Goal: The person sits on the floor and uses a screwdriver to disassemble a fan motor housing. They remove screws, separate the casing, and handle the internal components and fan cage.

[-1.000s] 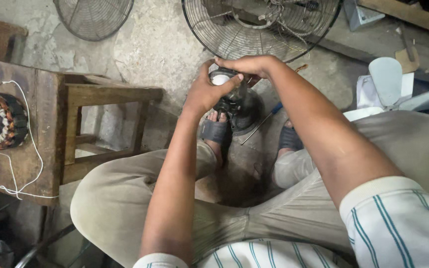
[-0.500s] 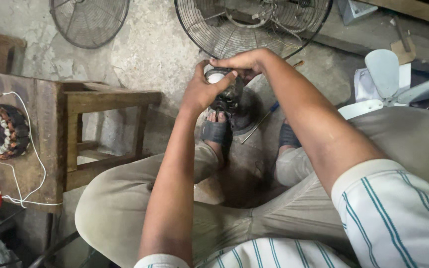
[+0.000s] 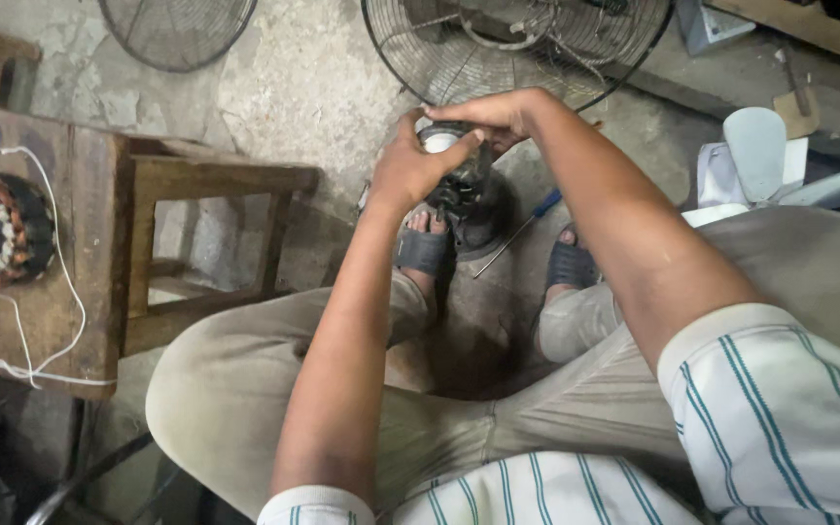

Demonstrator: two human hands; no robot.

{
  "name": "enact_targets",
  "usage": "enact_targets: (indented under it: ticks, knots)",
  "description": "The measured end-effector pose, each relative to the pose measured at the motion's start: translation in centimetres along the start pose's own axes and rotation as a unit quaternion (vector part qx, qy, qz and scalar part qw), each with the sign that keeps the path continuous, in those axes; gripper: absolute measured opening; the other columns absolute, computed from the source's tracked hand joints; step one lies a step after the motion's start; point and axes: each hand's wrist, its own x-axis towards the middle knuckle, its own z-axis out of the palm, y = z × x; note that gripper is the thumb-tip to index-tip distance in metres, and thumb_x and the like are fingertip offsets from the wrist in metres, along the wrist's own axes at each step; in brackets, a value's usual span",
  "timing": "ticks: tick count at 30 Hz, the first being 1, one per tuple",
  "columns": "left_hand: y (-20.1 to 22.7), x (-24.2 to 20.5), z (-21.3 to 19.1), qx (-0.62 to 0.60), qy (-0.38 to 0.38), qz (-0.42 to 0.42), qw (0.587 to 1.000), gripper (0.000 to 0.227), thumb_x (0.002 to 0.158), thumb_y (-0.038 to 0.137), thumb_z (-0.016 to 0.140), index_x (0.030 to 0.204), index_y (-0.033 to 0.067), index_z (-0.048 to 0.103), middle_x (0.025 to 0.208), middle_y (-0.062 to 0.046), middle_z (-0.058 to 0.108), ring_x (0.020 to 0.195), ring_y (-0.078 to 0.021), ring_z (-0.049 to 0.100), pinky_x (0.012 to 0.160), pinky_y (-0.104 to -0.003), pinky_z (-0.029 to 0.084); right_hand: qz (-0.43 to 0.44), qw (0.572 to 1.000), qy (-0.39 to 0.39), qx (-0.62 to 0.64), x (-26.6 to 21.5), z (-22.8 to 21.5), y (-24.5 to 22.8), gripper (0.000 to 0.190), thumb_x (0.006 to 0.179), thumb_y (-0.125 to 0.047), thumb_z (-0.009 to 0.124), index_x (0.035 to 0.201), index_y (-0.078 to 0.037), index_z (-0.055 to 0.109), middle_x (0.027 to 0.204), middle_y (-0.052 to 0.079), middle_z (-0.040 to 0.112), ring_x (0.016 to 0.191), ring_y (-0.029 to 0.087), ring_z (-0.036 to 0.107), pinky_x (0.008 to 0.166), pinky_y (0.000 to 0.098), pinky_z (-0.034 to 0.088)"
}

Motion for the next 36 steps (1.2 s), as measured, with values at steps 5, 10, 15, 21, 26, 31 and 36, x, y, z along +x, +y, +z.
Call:
enact_targets:
  ticks: [5, 10, 15, 21, 26, 31, 36]
  knots:
    - [0.2, -0.5, 0.1, -0.003, 0.019, -0.011, 1.000, 0.117, 0.060, 0.074, 0.078, 0.149, 0.0061, 0.044, 0.128, -0.023, 0.068, 0.123, -0.0342, 0.065, 0.102, -0.041, 0.050, -0.036, 0.999, 0.014, 0.030, -0.7, 1.2, -0.1, 0.062, 0.082, -0.081, 0.057, 0.101, -0.024, 0.074, 0.076, -0.005, 0.070, 0.062, 0.007, 0.063, 0.056, 0.0256, 0.046]
    - [-0.2, -1.2, 0.7, -0.044, 0.042, 0.007, 0.998, 0.112, 0.061, 0.075, 0.076, 0.138, -0.0025, 0.054, 0.119, -0.022, 0.074, 0.114, -0.0299, 0.073, 0.098, -0.038, 0.055, -0.027, 0.995, 0.093, -0.031, 0.2, 1.3, 1.0, 0.076, 0.081, -0.093, 0.043, 0.096, -0.025, 0.073, 0.073, -0.004, 0.063, 0.059, 0.009, 0.054, 0.056, 0.0284, 0.038]
    - [-0.5, -0.9, 0.9, -0.005, 0.040, -0.011, 0.999, 0.108, 0.064, 0.076, 0.075, 0.137, -0.0013, 0.056, 0.115, -0.022, 0.074, 0.112, -0.0295, 0.072, 0.097, -0.037, 0.054, -0.026, 0.993, 0.114, 0.032, 0.3, 0.1, 3.4, 0.100, 0.083, -0.094, 0.022, 0.126, -0.011, 0.059, 0.088, 0.001, 0.069, 0.072, 0.018, 0.063, 0.064, 0.0343, 0.051]
    - [-0.3, -1.2, 1.1, -0.016, 0.058, -0.022, 0.998, 0.104, 0.064, 0.079, 0.073, 0.132, 0.0005, 0.061, 0.114, -0.019, 0.076, 0.110, -0.0287, 0.074, 0.097, -0.038, 0.053, -0.021, 0.981, 0.192, -0.008, -0.6, -1.2, 5.8, 0.097, 0.095, -0.079, 0.017, 0.147, -0.006, 0.054, 0.109, 0.014, 0.078, 0.083, 0.024, 0.068, 0.069, 0.0364, 0.055]
    - [-0.6, -1.4, 1.8, 0.001, 0.075, -0.041, 0.996, 0.110, 0.065, 0.086, 0.062, 0.136, 0.0027, 0.058, 0.116, -0.023, 0.074, 0.114, -0.0335, 0.072, 0.099, -0.042, 0.052, -0.001, 0.978, 0.198, -0.073, -0.6, -0.3, 6.1, 0.088, 0.099, -0.073, 0.024, 0.143, -0.004, 0.057, 0.113, 0.015, 0.078, 0.093, 0.026, 0.073, 0.074, 0.0372, 0.057]
    - [-2.4, -1.4, 2.0, -0.001, 0.089, -0.017, 0.996, 0.112, 0.071, 0.090, 0.054, 0.140, 0.0019, 0.055, 0.126, -0.027, 0.068, 0.122, -0.0389, 0.065, 0.102, -0.045, 0.049, 0.010, 0.976, 0.201, -0.087, -0.3, 0.2, 6.1, 0.089, 0.098, -0.075, 0.022, 0.142, -0.006, 0.058, 0.113, 0.014, 0.077, 0.092, 0.024, 0.074, 0.077, 0.0377, 0.058]
    - [-3.7, -1.8, 1.6, 0.028, 0.083, -0.052, 0.995, 0.099, 0.092, 0.083, 0.024, 0.142, 0.0048, 0.058, 0.133, -0.032, 0.062, 0.129, -0.0479, 0.056, 0.108, -0.052, 0.042, -0.005, 0.975, 0.222, 0.002, 0.1, -2.1, 6.4, 0.089, 0.096, -0.077, 0.022, 0.140, -0.008, 0.058, 0.115, 0.013, 0.076, 0.088, 0.025, 0.072, 0.071, 0.0388, 0.055]
